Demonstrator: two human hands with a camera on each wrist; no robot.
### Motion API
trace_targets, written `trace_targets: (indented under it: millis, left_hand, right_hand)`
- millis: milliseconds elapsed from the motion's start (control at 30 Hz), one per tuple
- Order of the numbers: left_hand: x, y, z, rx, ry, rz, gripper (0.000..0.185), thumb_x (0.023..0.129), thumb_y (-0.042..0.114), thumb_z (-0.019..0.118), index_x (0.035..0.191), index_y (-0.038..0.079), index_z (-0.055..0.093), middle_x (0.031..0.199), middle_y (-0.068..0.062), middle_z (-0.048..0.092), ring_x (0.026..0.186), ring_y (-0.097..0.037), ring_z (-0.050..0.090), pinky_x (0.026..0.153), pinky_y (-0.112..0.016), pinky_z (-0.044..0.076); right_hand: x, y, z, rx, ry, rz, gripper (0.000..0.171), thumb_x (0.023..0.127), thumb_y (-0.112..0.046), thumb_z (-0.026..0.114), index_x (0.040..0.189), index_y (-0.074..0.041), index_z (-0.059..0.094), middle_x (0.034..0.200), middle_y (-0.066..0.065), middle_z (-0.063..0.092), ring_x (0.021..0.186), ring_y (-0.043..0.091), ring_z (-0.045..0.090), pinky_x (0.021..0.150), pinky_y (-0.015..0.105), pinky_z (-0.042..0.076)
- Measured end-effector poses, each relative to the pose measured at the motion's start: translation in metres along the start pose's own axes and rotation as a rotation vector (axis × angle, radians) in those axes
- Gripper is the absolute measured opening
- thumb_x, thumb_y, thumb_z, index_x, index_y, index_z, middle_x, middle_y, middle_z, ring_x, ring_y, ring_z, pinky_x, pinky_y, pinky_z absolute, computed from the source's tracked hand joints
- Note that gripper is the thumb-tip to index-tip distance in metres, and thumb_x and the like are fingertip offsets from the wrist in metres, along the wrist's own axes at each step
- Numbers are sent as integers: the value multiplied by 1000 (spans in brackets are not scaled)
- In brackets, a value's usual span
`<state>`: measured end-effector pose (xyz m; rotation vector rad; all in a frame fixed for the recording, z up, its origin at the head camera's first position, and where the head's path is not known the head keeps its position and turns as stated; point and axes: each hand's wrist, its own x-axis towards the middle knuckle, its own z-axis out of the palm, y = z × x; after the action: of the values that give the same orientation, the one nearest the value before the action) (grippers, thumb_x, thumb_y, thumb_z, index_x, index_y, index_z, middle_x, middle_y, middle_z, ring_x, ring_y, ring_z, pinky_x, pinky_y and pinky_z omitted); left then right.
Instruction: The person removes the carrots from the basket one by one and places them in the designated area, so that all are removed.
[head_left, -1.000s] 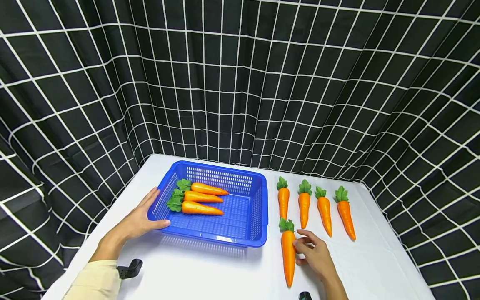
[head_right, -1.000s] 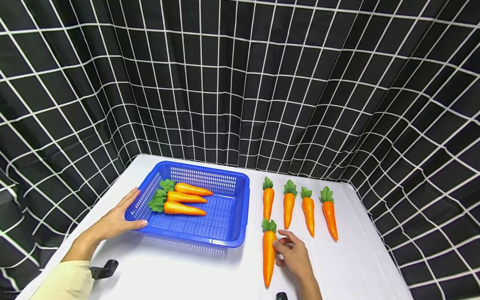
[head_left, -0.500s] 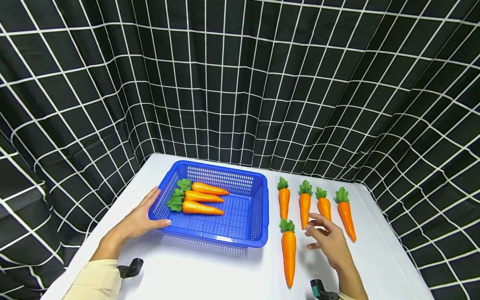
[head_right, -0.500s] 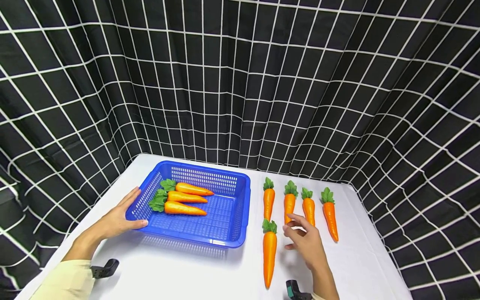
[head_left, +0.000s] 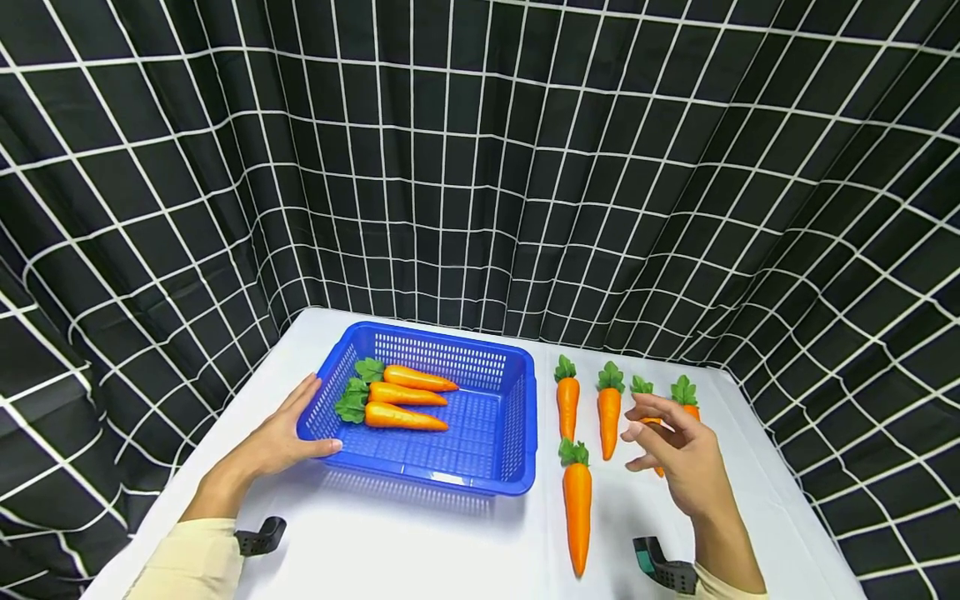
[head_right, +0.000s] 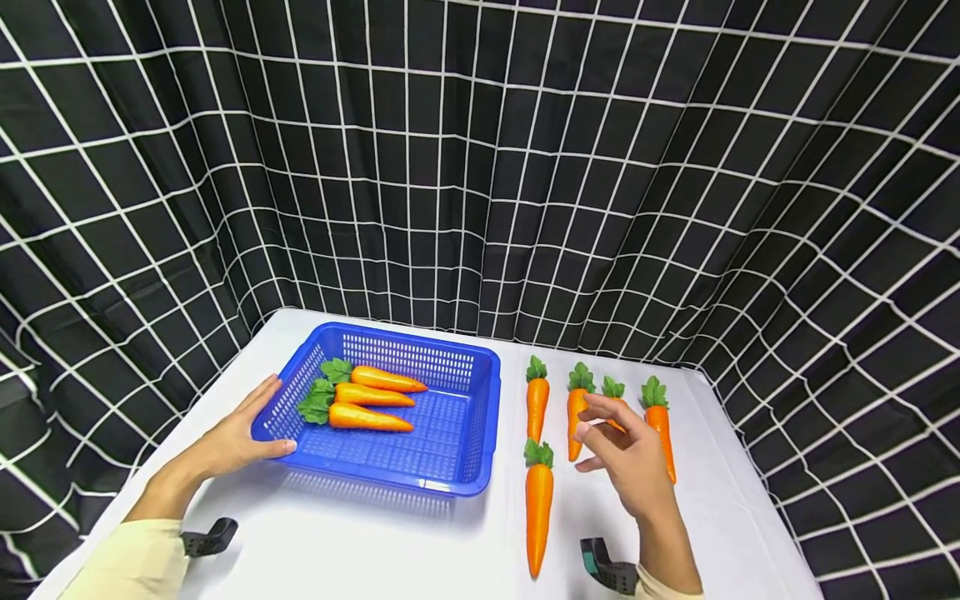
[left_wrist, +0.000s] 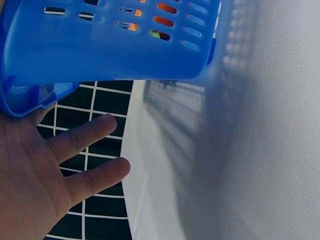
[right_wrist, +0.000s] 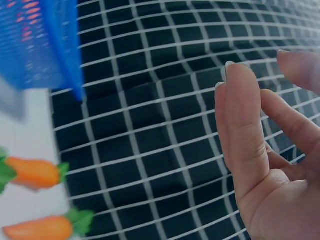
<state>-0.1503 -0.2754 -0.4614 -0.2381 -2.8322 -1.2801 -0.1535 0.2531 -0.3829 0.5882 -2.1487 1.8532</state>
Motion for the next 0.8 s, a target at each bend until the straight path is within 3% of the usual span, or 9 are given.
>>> trace_targets:
  millis: [167, 300, 467, 633, 800]
  left_hand:
    - [-1, 0, 1, 2, -2, -9, 109, 76, 36, 81, 154, 1, 13, 159, -19, 4, 140, -47, 8, 105, -68, 13]
    - [0, 0, 1, 10, -1, -10, 108, 77, 37, 80, 154, 1, 13, 159, -18, 4, 140, -46, 8, 105, -67, 13]
    - [0, -2, 1, 6, 1, -5, 108, 76, 37, 80, 153, 1, 13, 159, -19, 4, 140, -47, 8, 105, -67, 12]
    - [0, -2, 1, -4, -1, -9, 109, 76, 36, 81, 153, 1, 13, 159, -19, 3, 141, -46, 7, 105, -67, 12]
    - [0, -3, 1, -9, -8, -22, 108, 77, 38, 80, 154, 3, 12, 159, -17, 2, 141, -46, 7, 105, -68, 11]
  right_hand:
    - [6, -20, -1, 91, -54, -127, 38, 89, 18, 55, 126, 13, 52, 102, 20, 59, 79, 22, 66, 49, 40, 54]
    - [11, -35, 0, 114, -71, -179, 38, 89, 19, 51, 127, 14, 51, 102, 22, 59, 80, 22, 65, 49, 39, 54]
    - [18, -48, 1, 232, -143, -313, 41, 86, 26, 43, 127, 20, 47, 103, 23, 59, 83, 25, 64, 50, 36, 55]
    - [26, -57, 3, 340, -226, -447, 41, 85, 28, 42, 125, 25, 43, 106, 28, 57, 87, 29, 63, 57, 34, 56]
    - [35, -68, 7, 433, -268, -521, 39, 85, 25, 41, 124, 26, 42, 108, 32, 55, 89, 32, 62, 66, 33, 57]
